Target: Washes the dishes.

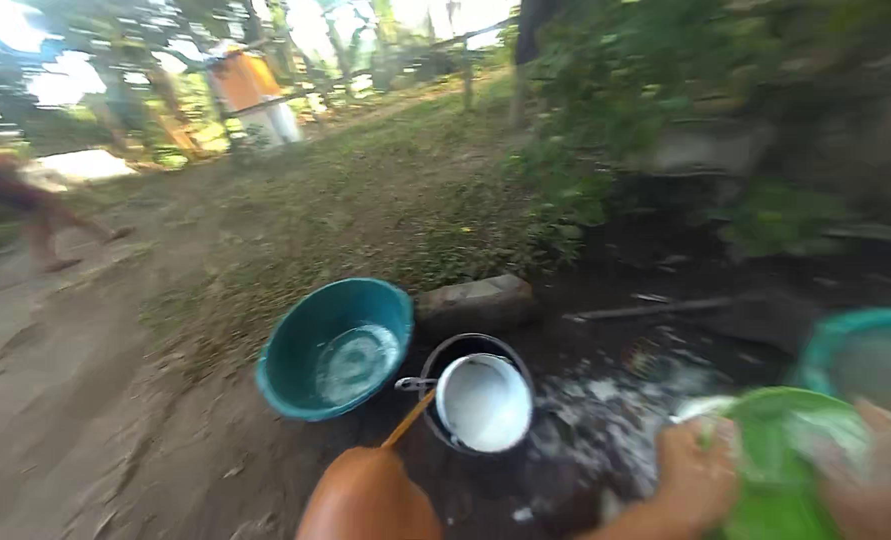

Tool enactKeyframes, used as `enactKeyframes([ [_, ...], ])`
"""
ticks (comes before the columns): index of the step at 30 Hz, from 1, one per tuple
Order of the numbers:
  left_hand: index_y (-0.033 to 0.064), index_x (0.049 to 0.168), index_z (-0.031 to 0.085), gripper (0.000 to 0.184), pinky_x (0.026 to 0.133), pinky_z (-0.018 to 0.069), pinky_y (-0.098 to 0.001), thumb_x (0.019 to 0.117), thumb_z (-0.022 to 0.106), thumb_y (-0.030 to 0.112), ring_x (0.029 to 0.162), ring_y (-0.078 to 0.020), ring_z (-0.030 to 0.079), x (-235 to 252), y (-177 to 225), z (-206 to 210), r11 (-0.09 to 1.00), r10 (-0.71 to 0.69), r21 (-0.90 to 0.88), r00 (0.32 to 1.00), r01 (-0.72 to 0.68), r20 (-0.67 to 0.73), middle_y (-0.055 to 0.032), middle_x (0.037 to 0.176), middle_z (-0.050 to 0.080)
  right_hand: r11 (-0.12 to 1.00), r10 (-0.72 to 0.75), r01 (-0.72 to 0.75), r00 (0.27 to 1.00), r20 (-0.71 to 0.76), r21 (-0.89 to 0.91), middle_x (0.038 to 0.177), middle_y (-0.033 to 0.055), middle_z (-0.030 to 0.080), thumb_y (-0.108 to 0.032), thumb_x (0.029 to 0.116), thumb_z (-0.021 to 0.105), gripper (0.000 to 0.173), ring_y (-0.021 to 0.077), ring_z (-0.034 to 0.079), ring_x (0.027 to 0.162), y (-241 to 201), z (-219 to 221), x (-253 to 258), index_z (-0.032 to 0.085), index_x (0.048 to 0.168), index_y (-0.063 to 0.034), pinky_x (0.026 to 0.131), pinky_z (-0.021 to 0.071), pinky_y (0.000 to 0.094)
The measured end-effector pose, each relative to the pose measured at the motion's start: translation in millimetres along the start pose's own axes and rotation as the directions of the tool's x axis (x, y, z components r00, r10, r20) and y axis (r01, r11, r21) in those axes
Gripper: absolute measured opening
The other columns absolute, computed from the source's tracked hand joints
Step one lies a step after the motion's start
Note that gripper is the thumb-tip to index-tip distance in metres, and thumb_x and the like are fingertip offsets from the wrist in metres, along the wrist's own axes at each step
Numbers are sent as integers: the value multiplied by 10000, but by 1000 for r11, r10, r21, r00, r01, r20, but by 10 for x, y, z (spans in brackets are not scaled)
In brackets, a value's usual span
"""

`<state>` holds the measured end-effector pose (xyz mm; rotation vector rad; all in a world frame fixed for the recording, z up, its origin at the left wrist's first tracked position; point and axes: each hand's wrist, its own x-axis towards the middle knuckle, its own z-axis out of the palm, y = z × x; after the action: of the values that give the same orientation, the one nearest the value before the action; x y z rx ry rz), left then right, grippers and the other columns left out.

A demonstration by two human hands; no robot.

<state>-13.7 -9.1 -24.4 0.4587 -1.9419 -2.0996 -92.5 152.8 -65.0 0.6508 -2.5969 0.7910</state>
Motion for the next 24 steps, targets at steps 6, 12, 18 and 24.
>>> enactKeyframes([
  [6,-114,1135,610,329,833,559,-312,1095,402,138,857,-113,656,137,42,10,985,-64,-162,998,66,18,-145,943,672,967,-98,68,989,111,245,1494,299,502,-298,1009,458,535,472,425,1440,-661,75,-516,603,1367,72,1192,344,597],
  [12,-91,1131,647,338,867,544,-313,1092,401,137,888,-106,653,-64,-57,169,993,-78,-75,975,96,208,-141,964,682,985,21,-43,991,-129,-166,1538,422,338,-435,1007,371,670,647,287,1430,118,-152,-136,518,1460,37,1141,276,745],
  [18,-75,1348,512,366,892,544,-370,1114,344,151,979,-172,642,329,14,-149,947,-232,-204,968,246,91,-185,1147,641,989,-147,131,902,406,67,1541,243,481,-291,958,617,530,456,368,1483,-780,-200,-403,606,1408,-10,1204,309,622],
  [24,127,1620,205,522,958,515,-425,1125,331,232,1184,-253,602,736,120,-773,850,-455,-125,834,511,313,-192,1478,493,909,-416,367,815,403,197,1156,203,726,-56,718,808,340,417,700,1088,-466,-727,-182,779,1057,-49,856,585,611],
])
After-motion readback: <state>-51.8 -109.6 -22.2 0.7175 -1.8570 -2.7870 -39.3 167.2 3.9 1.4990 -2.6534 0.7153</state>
